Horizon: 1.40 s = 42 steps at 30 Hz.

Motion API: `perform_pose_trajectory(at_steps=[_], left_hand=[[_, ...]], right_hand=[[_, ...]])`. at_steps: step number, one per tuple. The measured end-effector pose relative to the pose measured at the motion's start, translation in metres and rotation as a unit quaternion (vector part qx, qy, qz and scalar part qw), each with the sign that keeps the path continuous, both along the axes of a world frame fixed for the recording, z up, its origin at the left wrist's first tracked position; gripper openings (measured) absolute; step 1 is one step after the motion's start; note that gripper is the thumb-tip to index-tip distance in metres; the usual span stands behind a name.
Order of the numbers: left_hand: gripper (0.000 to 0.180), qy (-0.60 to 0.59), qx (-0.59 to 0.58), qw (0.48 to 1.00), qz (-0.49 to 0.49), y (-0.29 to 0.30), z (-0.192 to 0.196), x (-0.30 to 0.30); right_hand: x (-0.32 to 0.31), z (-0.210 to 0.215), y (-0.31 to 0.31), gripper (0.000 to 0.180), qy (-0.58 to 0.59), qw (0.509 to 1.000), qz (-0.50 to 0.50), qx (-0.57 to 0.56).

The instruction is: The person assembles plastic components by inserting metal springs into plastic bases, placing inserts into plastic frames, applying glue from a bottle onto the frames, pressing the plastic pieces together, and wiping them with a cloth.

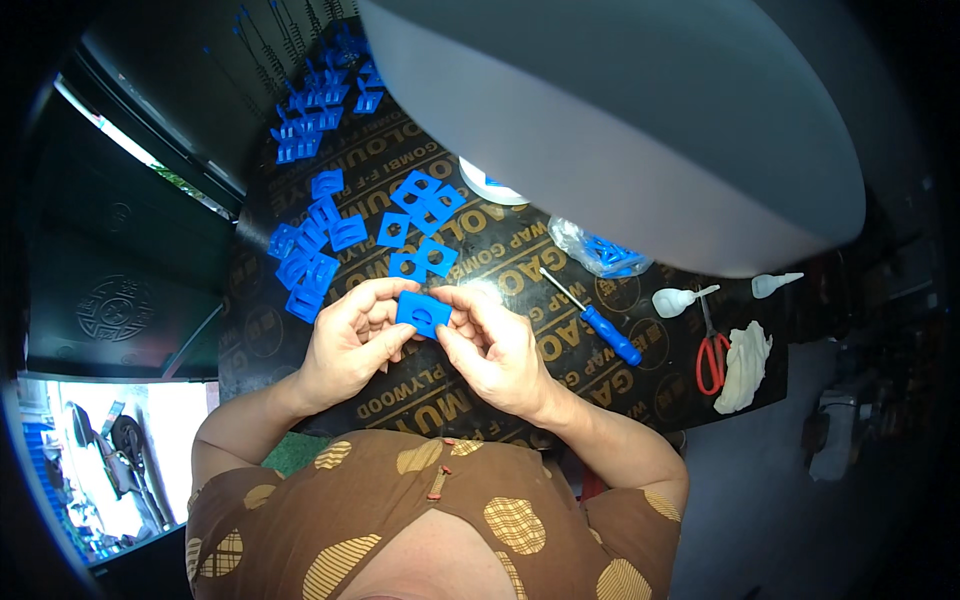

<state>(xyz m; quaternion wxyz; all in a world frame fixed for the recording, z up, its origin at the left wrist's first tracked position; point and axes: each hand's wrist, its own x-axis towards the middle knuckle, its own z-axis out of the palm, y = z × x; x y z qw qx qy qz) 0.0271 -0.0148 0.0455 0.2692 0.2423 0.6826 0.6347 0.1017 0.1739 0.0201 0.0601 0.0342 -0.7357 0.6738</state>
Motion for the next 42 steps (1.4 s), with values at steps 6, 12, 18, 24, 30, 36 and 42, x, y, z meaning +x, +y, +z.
perform_pose_trajectory(at_steps=[6,12,18,24,30,36,42], left_hand=[[0.039,0.083,-0.001,0.997,0.006,-0.002,-0.003,0.0],[0.032,0.148,0.012,0.989,0.002,-0.002,0.0,-0.001],[0.029,0.169,0.044,0.985,-0.001,-0.004,-0.002,-0.001],[0.027,0.161,0.08,0.984,-0.003,-0.002,-0.003,0.001],[0.025,0.096,0.063,0.993,0.0,-0.001,0.001,0.007],[0.023,0.106,0.052,0.993,0.012,0.0,0.004,0.013],[0.023,0.171,0.058,0.983,-0.037,0.008,0.007,0.015]], right_hand=[[-0.001,0.01,-0.002,0.037,0.107,0.989,-0.013,0.1],[-0.003,0.012,-0.001,0.042,0.189,0.971,-0.007,0.146],[0.001,0.02,0.0,0.046,0.185,0.969,0.017,0.162],[0.012,0.034,0.004,0.048,0.167,0.968,0.027,0.184],[0.035,0.032,0.024,0.043,0.255,0.937,-0.054,0.234],[0.091,0.031,0.085,0.019,0.191,0.838,-0.312,0.404],[0.162,0.018,0.172,0.019,0.014,0.669,-0.573,0.474]])
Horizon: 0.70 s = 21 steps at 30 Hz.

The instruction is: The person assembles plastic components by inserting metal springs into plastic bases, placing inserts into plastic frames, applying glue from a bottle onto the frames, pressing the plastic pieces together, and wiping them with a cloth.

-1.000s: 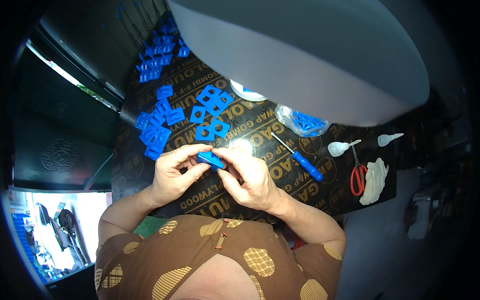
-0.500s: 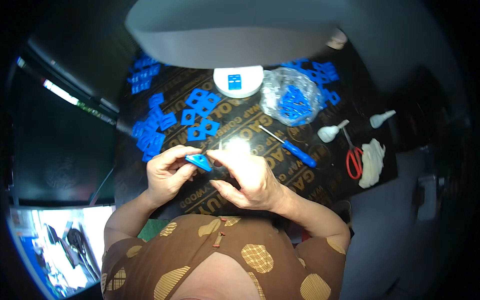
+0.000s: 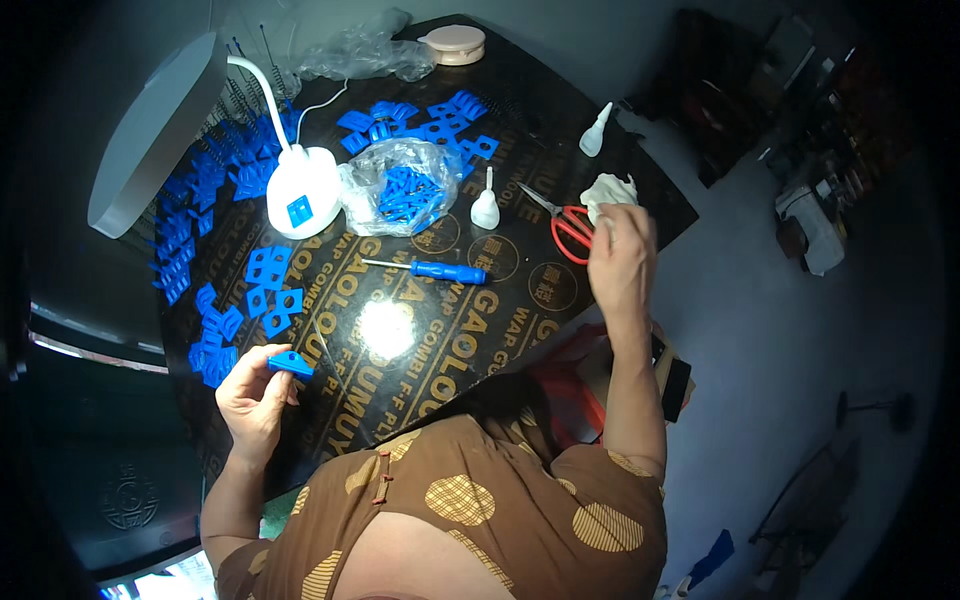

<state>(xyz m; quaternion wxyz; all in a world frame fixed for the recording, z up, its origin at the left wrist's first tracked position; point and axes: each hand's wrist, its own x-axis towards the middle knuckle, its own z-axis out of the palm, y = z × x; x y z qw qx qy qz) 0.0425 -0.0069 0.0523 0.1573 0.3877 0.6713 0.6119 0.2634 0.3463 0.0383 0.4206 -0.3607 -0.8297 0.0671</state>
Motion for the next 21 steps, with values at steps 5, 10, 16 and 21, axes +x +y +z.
perform_pose_trajectory(at_steps=[5,10,16,21], left_hand=[[0.023,0.029,-0.018,0.999,-0.027,0.015,0.01,0.008],[0.024,0.036,-0.033,0.997,-0.059,0.027,0.018,0.019],[0.023,0.01,-0.019,0.995,-0.094,0.038,0.022,0.02],[0.025,-0.079,-0.022,0.992,-0.1,0.037,0.02,0.021]], right_hand=[[0.014,-0.012,0.041,0.04,-0.095,0.991,-0.089,0.014],[0.003,-0.024,0.066,0.041,-0.152,0.983,-0.095,-0.04],[0.009,-0.022,0.065,0.026,-0.022,0.996,-0.038,-0.072],[-0.001,0.029,-0.027,0.027,0.071,0.984,0.161,-0.009]])
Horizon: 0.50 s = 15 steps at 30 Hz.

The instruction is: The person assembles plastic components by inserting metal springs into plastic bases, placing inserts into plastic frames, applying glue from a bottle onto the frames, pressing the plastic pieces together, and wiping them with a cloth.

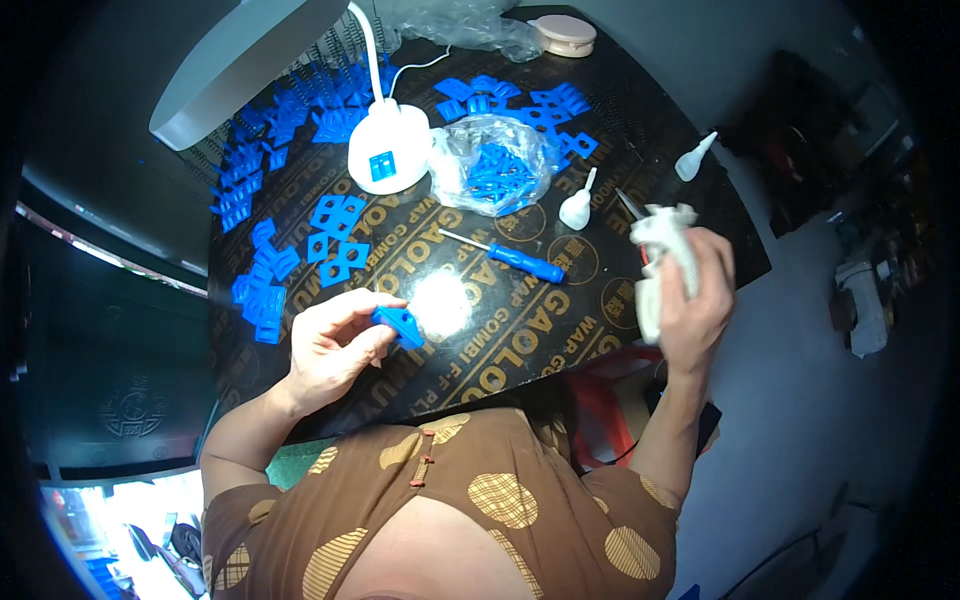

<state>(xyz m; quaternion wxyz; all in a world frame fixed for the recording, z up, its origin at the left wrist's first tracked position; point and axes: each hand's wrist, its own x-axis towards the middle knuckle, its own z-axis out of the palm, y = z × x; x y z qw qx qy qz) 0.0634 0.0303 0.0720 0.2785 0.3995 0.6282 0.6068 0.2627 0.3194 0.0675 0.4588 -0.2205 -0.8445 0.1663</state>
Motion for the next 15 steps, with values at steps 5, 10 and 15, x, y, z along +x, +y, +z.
perform_pose_trajectory(at_steps=[5,10,15], left_hand=[[0.027,-0.056,-0.017,0.998,-0.021,-0.003,-0.002,0.001],[0.024,-0.099,-0.07,0.992,-0.041,-0.007,0.007,0.001],[0.021,-0.1,-0.041,0.993,-0.037,-0.008,0.002,-0.005]], right_hand=[[-0.037,0.009,-0.064,0.043,-0.013,0.975,0.223,-0.016],[-0.07,0.008,-0.095,0.047,-0.001,0.949,0.313,-0.041],[-0.084,0.003,-0.104,0.051,-0.001,0.943,0.332,-0.035]])
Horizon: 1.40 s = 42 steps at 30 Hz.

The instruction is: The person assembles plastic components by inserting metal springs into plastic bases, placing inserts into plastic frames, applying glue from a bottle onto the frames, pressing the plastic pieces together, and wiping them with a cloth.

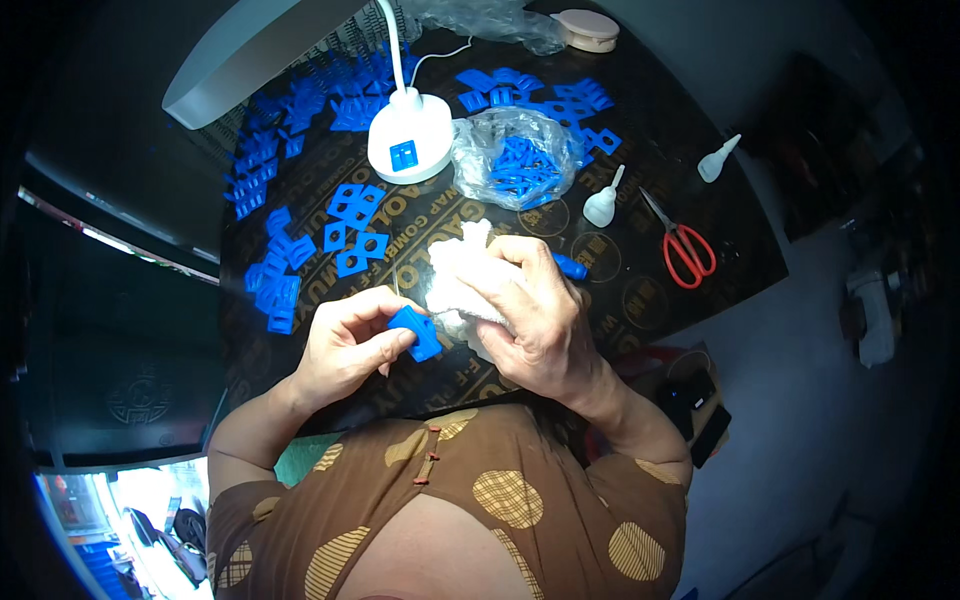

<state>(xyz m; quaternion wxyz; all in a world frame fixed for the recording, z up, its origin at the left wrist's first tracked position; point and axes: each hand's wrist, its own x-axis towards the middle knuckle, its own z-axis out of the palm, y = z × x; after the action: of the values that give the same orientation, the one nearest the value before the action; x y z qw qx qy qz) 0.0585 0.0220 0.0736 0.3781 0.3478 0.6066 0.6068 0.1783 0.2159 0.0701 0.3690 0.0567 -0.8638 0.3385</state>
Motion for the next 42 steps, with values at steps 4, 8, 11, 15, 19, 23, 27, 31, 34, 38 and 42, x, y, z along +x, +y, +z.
perform_pose_trajectory(at_steps=[4,8,11,15,19,23,27,31,34,38,42], left_hand=[[0.018,-0.042,-0.047,0.998,0.008,-0.001,-0.005,-0.007],[0.017,-0.125,-0.038,0.991,0.029,0.0,-0.007,-0.006],[0.016,-0.128,-0.066,0.988,0.053,0.001,-0.006,-0.009],[0.014,-0.113,-0.065,0.987,0.094,0.002,-0.005,-0.008],[0.014,-0.118,-0.042,0.984,0.123,0.004,-0.005,0.002],[0.014,-0.097,-0.04,0.985,0.136,0.003,-0.005,0.007],[0.014,-0.088,-0.03,0.984,0.153,0.002,-0.006,0.008],[0.016,-0.063,-0.025,0.988,0.142,-0.002,-0.005,0.016],[0.016,-0.054,-0.019,0.988,0.141,-0.003,-0.003,0.022],[0.016,-0.049,-0.01,0.988,0.145,-0.006,-0.001,0.027],[0.016,-0.019,0.0,0.99,0.143,-0.008,-0.003,0.027]], right_hand=[[-0.002,-0.013,0.003,0.047,-0.031,0.999,-0.003,-0.015],[-0.002,-0.019,0.004,0.04,-0.111,0.993,-0.051,0.005],[-0.003,-0.014,0.007,0.039,-0.167,0.983,-0.062,0.053],[-0.007,-0.003,-0.001,0.032,-0.088,0.981,-0.089,0.149],[-0.009,-0.024,-0.017,0.033,-0.048,0.999,-0.001,0.024],[-0.009,-0.032,-0.023,0.037,-0.102,0.988,-0.046,-0.102],[-0.014,-0.027,-0.015,0.039,-0.012,0.999,-0.035,0.003],[-0.015,-0.026,-0.022,0.034,-0.059,0.996,0.052,-0.038],[-0.016,-0.028,-0.031,0.027,-0.049,0.994,0.06,-0.076],[-0.016,-0.031,-0.034,0.024,-0.022,0.992,0.069,-0.1],[-0.019,-0.029,-0.036,0.024,-0.002,0.989,0.1,-0.108]])
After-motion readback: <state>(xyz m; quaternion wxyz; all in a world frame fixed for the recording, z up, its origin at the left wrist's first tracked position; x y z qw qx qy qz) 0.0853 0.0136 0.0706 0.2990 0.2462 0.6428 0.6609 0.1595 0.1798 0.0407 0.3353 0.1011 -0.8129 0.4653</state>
